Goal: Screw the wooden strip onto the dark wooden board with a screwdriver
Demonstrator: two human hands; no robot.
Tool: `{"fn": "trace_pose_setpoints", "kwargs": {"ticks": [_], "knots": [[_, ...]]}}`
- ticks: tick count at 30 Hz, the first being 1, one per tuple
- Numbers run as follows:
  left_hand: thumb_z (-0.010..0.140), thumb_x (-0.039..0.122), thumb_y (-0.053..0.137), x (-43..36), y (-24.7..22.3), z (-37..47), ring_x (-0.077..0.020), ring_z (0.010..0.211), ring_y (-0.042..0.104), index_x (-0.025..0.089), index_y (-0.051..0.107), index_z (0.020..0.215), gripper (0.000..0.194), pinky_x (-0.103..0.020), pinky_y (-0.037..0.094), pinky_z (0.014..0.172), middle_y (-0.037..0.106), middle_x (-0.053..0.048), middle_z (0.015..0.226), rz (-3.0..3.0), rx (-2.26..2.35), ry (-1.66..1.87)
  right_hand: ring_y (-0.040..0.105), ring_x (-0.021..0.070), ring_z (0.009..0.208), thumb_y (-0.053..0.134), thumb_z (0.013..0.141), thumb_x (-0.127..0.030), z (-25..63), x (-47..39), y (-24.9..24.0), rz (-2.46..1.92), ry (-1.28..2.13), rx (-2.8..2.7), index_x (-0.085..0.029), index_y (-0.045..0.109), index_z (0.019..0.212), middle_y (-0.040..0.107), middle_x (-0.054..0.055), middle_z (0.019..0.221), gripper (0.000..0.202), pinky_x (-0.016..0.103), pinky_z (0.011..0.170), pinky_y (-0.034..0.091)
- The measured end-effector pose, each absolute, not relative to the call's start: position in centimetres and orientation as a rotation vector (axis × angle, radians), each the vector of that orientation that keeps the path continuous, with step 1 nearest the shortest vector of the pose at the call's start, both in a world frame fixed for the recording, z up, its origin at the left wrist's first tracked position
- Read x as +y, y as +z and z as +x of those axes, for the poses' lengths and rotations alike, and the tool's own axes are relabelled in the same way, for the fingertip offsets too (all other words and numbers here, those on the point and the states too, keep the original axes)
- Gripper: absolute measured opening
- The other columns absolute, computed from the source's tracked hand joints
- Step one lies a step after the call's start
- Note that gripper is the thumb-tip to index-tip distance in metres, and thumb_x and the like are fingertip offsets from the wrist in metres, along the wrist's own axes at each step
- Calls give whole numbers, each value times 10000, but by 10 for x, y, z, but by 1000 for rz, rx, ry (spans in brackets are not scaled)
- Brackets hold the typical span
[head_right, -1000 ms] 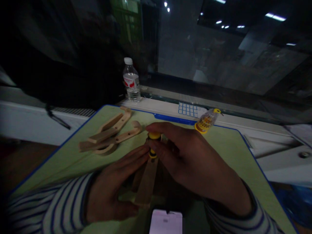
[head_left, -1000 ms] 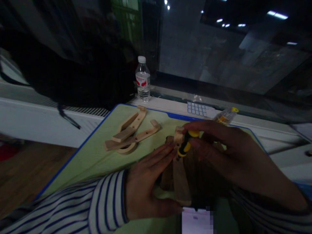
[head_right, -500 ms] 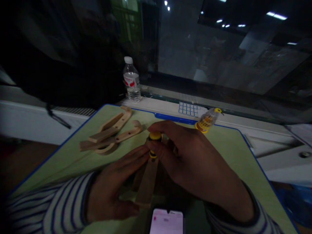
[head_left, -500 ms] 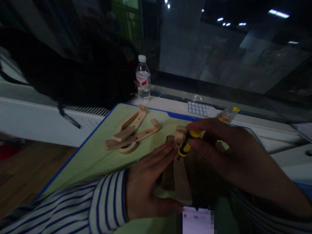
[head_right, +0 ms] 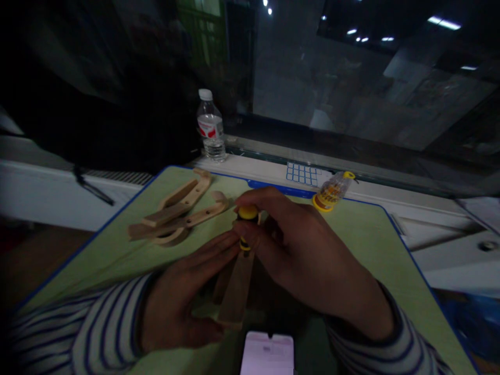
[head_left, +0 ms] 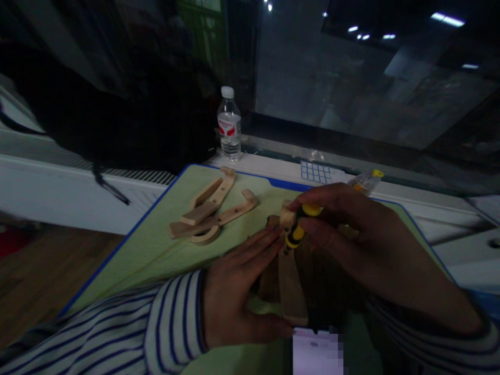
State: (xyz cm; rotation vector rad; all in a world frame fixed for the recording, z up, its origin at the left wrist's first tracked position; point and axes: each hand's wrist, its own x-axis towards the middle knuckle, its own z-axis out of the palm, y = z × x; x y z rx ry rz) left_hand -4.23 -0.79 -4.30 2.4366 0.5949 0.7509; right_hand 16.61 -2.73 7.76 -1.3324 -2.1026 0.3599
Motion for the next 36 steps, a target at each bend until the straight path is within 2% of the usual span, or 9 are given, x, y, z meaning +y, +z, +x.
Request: {"fn": "trace_pose_setpoints", "kwargs": {"ticks": [4, 7, 14, 19, 22, 30, 36], "knots": [[696, 655, 626, -8, -44, -42, -315, 1424, 205, 200, 122, 1502, 1054, -485, 267, 1150, 250, -136, 1540, 2444, 590, 772, 678, 170, 955, 558, 890, -263, 166, -26, 78, -1227, 359, -2123, -268, 617, 1120, 708, 9, 1079, 238, 282, 794, 564], [697, 646, 631, -8, -44, -43, -316, 1421, 214, 208, 107, 1503, 1056, -489, 275, 1145, 237, -138, 1545, 2453, 584, 785, 685, 162, 935, 558, 889, -242, 168, -27, 79, -1214, 389, -2136, -267, 636, 1119, 713, 4, 1084, 245, 268, 781, 568], [710, 649, 616, -7, -43, -43, -316, 1423, 206, 202, 105, 1502, 1044, -488, 266, 1149, 222, -133, 1551, 2454, 580, 762, 655, 141, 1024, 499, 899, -162, 171, -31, 82, -1211, 396, -2169, -256, 601, 1210, 675, -1, 1191, 341, 258, 889, 531], [690, 622, 644, -7, -45, -42, -313, 1425, 200, 289, 38, 1505, 1069, -498, 266, 1150, 173, -66, 1571, 2436, 568, 777, 672, 137, 981, 513, 902, -198, 169, -30, 83, -1231, 411, -2156, -266, 628, 1180, 703, -6, 1130, 309, 242, 856, 544], [682, 630, 644, -7, -46, -42, -317, 1423, 202, 299, 55, 1506, 1066, -495, 268, 1150, 163, -45, 1572, 2422, 582, 787, 677, 134, 965, 521, 896, -188, 169, -30, 84, -1236, 395, -2153, -258, 635, 1173, 711, -12, 1115, 308, 234, 847, 547], [718, 689, 578, -7, -45, -43, -300, 1430, 188, 189, 136, 1500, 1028, -482, 265, 1151, 226, -113, 1552, 2447, 568, 787, 686, 118, 922, 562, 875, -175, 167, -32, 87, -1291, 314, -2163, -252, 658, 1127, 727, -35, 1075, 281, 216, 846, 536], [727, 686, 571, -7, -44, -41, -292, 1424, 214, 157, 157, 1491, 1017, -471, 276, 1147, 250, -136, 1540, 2475, 580, 799, 686, 101, 916, 569, 871, -168, 166, -32, 88, -1282, 278, -2176, -252, 660, 1122, 730, -44, 1067, 280, 183, 838, 526]]}}
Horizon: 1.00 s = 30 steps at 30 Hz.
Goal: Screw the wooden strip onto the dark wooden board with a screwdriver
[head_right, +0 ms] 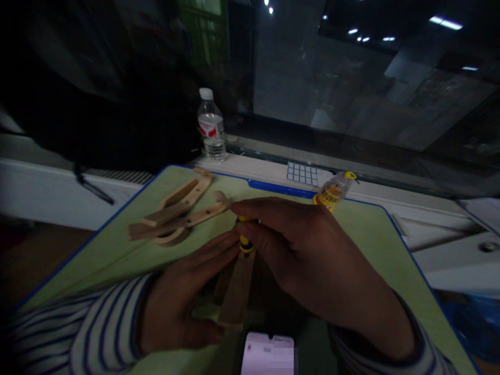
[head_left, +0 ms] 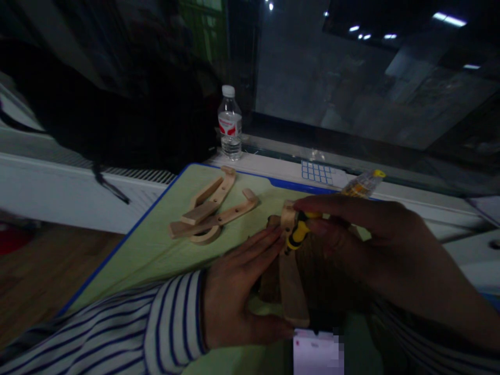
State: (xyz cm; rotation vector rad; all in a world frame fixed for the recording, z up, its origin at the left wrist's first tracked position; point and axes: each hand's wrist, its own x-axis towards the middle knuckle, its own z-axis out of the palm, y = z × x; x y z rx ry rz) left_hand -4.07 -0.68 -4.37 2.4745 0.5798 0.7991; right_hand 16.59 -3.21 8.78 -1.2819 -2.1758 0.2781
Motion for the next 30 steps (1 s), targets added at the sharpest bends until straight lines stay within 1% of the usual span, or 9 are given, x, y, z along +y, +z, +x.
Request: {"fn": "trace_pose_setpoints", "kwargs": {"ticks": [5, 10, 15, 20, 23, 26, 30], "knots": [[735, 670, 578, -7, -43, -42, -297, 1428, 198, 152, 144, 1494, 1017, -481, 270, 1145, 248, -139, 1541, 2467, 559, 812, 688, 100, 906, 575, 867, -161, 165, -32, 89, -1283, 257, -2187, -240, 666, 1110, 733, -40, 1059, 272, 179, 821, 530], [741, 675, 565, -8, -43, -41, -303, 1423, 212, 163, 157, 1493, 997, -485, 275, 1142, 247, -131, 1542, 2453, 573, 802, 686, 85, 896, 579, 869, -166, 166, -32, 90, -1280, 235, -2191, -268, 663, 1116, 732, -54, 1055, 279, 158, 798, 521], [755, 700, 529, -10, -43, -40, -292, 1420, 228, 145, 195, 1480, 973, -476, 289, 1139, 293, -141, 1523, 2432, 603, 863, 693, 102, 863, 602, 860, -198, 165, -32, 89, -1302, 188, -2161, -271, 687, 1063, 741, -54, 1014, 232, 179, 785, 526], [735, 691, 563, -9, -44, -41, -297, 1422, 220, 155, 149, 1494, 1017, -478, 297, 1135, 264, -140, 1534, 2460, 584, 829, 697, 102, 780, 609, 855, -221, 167, -33, 90, -1314, 152, -2156, -277, 699, 1025, 749, -55, 951, 201, 175, 712, 527], [732, 690, 568, -9, -45, -41, -295, 1421, 224, 188, 127, 1500, 1018, -485, 297, 1136, 249, -118, 1544, 2448, 587, 846, 697, 104, 756, 592, 863, -229, 166, -33, 91, -1322, 164, -2169, -263, 702, 1006, 750, -47, 918, 183, 175, 682, 523], [726, 695, 562, -9, -45, -41, -288, 1424, 220, 220, 107, 1505, 1019, -476, 295, 1143, 232, -91, 1552, 2451, 595, 833, 698, 115, 793, 588, 865, -246, 166, -31, 89, -1323, 170, -2177, -254, 692, 1016, 747, -34, 946, 184, 183, 689, 522], [713, 686, 583, -9, -44, -42, -291, 1425, 214, 210, 121, 1505, 1033, -468, 290, 1148, 234, -89, 1552, 2456, 596, 793, 700, 139, 833, 574, 873, -283, 166, -28, 83, -1363, 164, -2157, -228, 661, 1074, 740, -1, 1003, 227, 210, 707, 536]]}}
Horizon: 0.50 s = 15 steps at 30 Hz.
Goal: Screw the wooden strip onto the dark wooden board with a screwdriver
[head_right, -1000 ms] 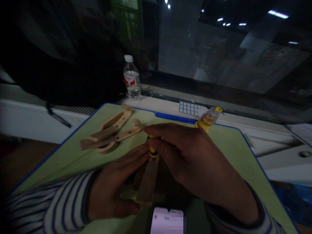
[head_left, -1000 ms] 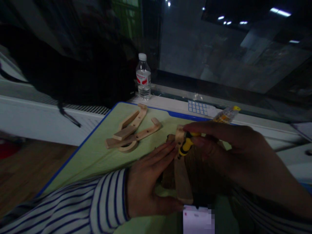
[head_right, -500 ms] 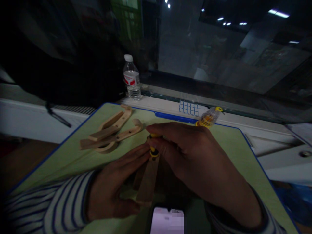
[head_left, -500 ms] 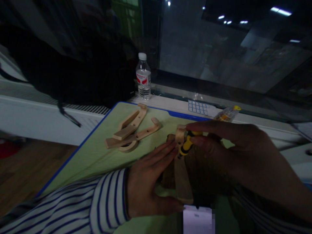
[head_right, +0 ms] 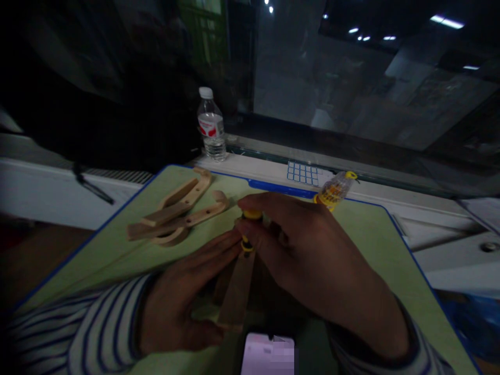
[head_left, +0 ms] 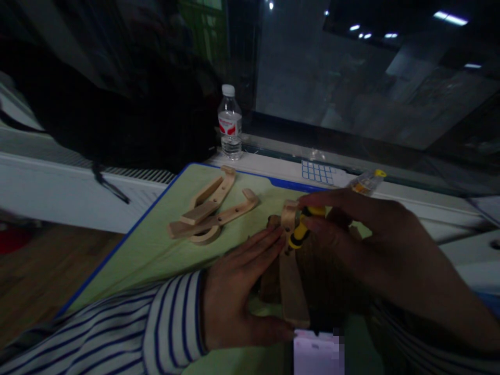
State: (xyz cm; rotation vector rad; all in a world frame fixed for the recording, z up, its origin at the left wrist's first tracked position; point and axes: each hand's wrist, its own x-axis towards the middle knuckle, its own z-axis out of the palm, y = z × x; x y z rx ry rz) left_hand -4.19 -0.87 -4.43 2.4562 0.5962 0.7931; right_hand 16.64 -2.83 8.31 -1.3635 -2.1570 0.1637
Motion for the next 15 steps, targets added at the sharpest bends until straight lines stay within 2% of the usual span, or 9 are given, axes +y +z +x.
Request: {"fn": "trace_pose_setpoints", "kwargs": {"ticks": [6, 9, 15], "knots": [[673, 703, 610, -8, -44, -43, -304, 1422, 213, 225, 121, 1507, 1078, -474, 278, 1148, 224, -85, 1555, 2439, 606, 768, 693, 144, 925, 506, 902, -242, 168, -30, 84, -1321, 267, -2223, -235, 580, 1239, 711, 18, 1120, 345, 212, 733, 552], [677, 687, 617, -8, -45, -42, -312, 1421, 212, 237, 76, 1510, 1091, -487, 287, 1140, 214, -90, 1558, 2438, 588, 786, 700, 136, 900, 505, 897, -210, 166, -33, 87, -1297, 316, -2244, -287, 597, 1217, 717, -16, 1103, 341, 231, 774, 559], [671, 706, 605, -11, -48, -40, -333, 1404, 249, 255, 87, 1509, 1084, -499, 304, 1128, 236, -91, 1551, 2382, 617, 908, 695, 108, 913, 533, 873, -186, 162, -38, 89, -1271, 322, -2227, -257, 639, 1134, 723, -46, 1085, 290, 170, 811, 546]]}}
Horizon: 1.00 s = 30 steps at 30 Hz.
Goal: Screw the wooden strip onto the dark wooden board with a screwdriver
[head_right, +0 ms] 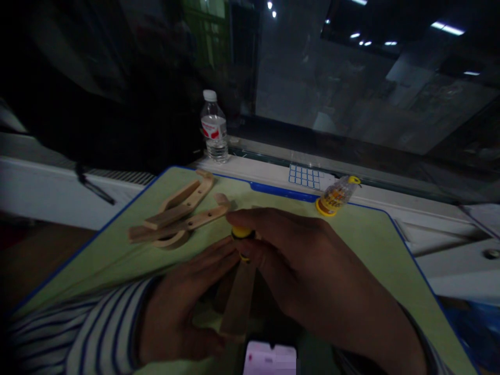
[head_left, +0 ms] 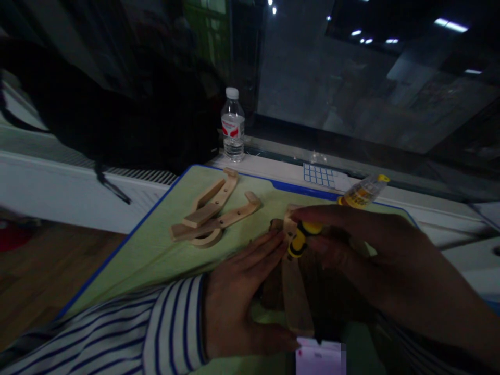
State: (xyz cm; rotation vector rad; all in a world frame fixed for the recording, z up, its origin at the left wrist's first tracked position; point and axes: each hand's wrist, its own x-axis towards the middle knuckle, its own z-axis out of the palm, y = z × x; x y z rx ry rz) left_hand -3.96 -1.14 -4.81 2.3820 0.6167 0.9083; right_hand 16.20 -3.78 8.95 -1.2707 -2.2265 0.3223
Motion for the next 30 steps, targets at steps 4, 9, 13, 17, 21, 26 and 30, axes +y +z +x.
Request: {"fn": "trace_pose_setpoints", "kwargs": {"ticks": [4, 9, 13, 17, 21, 26, 30], "knots": [[686, 665, 610, -12, -47, -39, -322, 1390, 290, 308, 41, 1506, 1059, -481, 331, 1116, 263, -42, 1546, 2406, 621, 932, 699, 95, 888, 545, 868, -190, 161, -39, 90, -1282, 278, -2235, -284, 646, 1099, 725, -69, 1073, 269, 140, 789, 541], [654, 667, 637, -11, -49, -39, -326, 1389, 293, 262, 69, 1509, 1103, -478, 316, 1127, 275, -68, 1540, 2417, 600, 916, 703, 85, 819, 569, 856, -233, 161, -38, 92, -1366, 199, -2193, -286, 663, 1034, 742, -84, 989, 207, 128, 749, 537], [649, 717, 606, -12, -53, -37, -309, 1398, 277, 224, 164, 1498, 1077, -464, 304, 1134, 295, -89, 1530, 2395, 635, 919, 695, 83, 734, 599, 840, -246, 162, -37, 92, -1416, 193, -2169, -303, 670, 939, 742, -97, 881, 134, 138, 665, 535], [640, 727, 596, -13, -53, -36, -297, 1395, 289, 238, 172, 1496, 1072, -461, 325, 1123, 321, -82, 1519, 2385, 653, 980, 664, 88, 626, 626, 818, -254, 162, -38, 91, -1405, 185, -2150, -299, 641, 924, 710, -88, 769, 116, 153, 562, 516], [662, 682, 621, -11, -49, -39, -313, 1414, 230, 168, 160, 1495, 1082, -483, 300, 1127, 256, -145, 1535, 2412, 635, 853, 637, 84, 572, 622, 819, -254, 161, -39, 90, -1427, 204, -2141, -288, 617, 911, 682, -81, 713, 97, 149, 494, 480], [650, 654, 656, -11, -47, -41, -317, 1414, 230, 153, 141, 1497, 1111, -478, 294, 1131, 218, -158, 1544, 2430, 609, 845, 650, 93, 587, 622, 818, -282, 159, -38, 88, -1460, 212, -2132, -297, 589, 925, 680, -81, 723, 113, 153, 475, 476], [677, 684, 605, -14, -48, -38, -314, 1400, 272, 198, 174, 1497, 1046, -472, 302, 1131, 246, -119, 1544, 2381, 662, 884, 650, 97, 594, 604, 837, -313, 159, -36, 84, -1446, 207, -2139, -301, 550, 944, 670, -79, 745, 120, 155, 454, 474]]}}
